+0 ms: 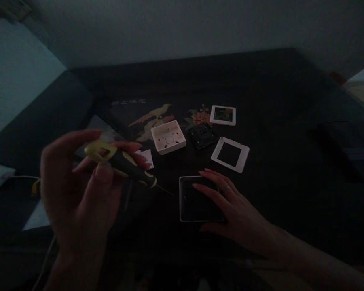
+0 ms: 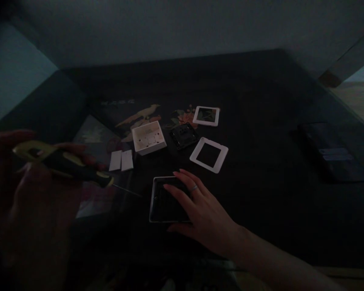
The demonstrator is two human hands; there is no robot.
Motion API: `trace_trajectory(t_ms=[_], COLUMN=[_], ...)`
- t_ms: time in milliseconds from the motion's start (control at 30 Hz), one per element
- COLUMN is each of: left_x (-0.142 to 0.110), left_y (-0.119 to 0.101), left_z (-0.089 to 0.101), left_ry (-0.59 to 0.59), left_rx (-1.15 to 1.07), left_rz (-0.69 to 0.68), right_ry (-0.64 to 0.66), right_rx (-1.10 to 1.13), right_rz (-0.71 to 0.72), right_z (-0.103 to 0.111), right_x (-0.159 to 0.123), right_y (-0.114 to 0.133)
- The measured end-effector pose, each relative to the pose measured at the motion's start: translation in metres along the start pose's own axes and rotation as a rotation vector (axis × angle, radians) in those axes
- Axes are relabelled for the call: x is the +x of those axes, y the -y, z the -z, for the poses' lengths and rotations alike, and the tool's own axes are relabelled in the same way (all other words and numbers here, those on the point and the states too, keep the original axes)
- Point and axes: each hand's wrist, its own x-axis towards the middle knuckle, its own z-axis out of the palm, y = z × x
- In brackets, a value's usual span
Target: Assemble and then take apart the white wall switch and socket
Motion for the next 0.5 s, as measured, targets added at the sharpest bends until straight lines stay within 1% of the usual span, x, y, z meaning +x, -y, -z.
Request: trace_trajectory(t_ms=[33,100,133,233,267,333,433,467,500], left_x=[-0.010,-0.024,-0.029,-0.037,-0.038,-0.038,-0.035,-0.034,-0.033], left_y=[0.003,0.010,0.014,0.021,0.023,0.026,0.033,0.036,0.040], left_z=[0.000,0.000,-0.001,-0.002,-0.002,-0.001,0.004,0.006,0.009], left_ry=[-0.035,-0.099,-0.135,-0.218,-0.238,-0.256,-0.236,-0.237,-0.265], left_rx=[-0.014,-0.046,-0.052,-0.023,-0.013,0.004,0.032,0.045,0.064], left_rz=[0.014,-0.032,-0.026,0.069,0.077,0.006,-0.166,-0.205,-0.215], right_ry=[0.008,0.011,0.009,0.001,-0.002,-0.007,-0.018,-0.020,-0.023], right_rx=[-0.001,-0.007,-0.012,-0.038,-0.047,-0.059,-0.064,-0.066,-0.066], right_rz=[-0.005,-0.008,-0.008,0.002,0.010,0.023,0.031,0.035,0.040], right_z=[-0.001,-0.002,-0.002,-0.002,-0.002,-0.002,-0.003,-0.002,-0.002], right_x=[0.000,-0.001,-0.001,-0.001,-0.001,-0.001,0.000,0.000,0.000], right_y=[0.001,0.001,0.001,0.000,-0.001,-0.001,-0.002,-0.002,-0.002])
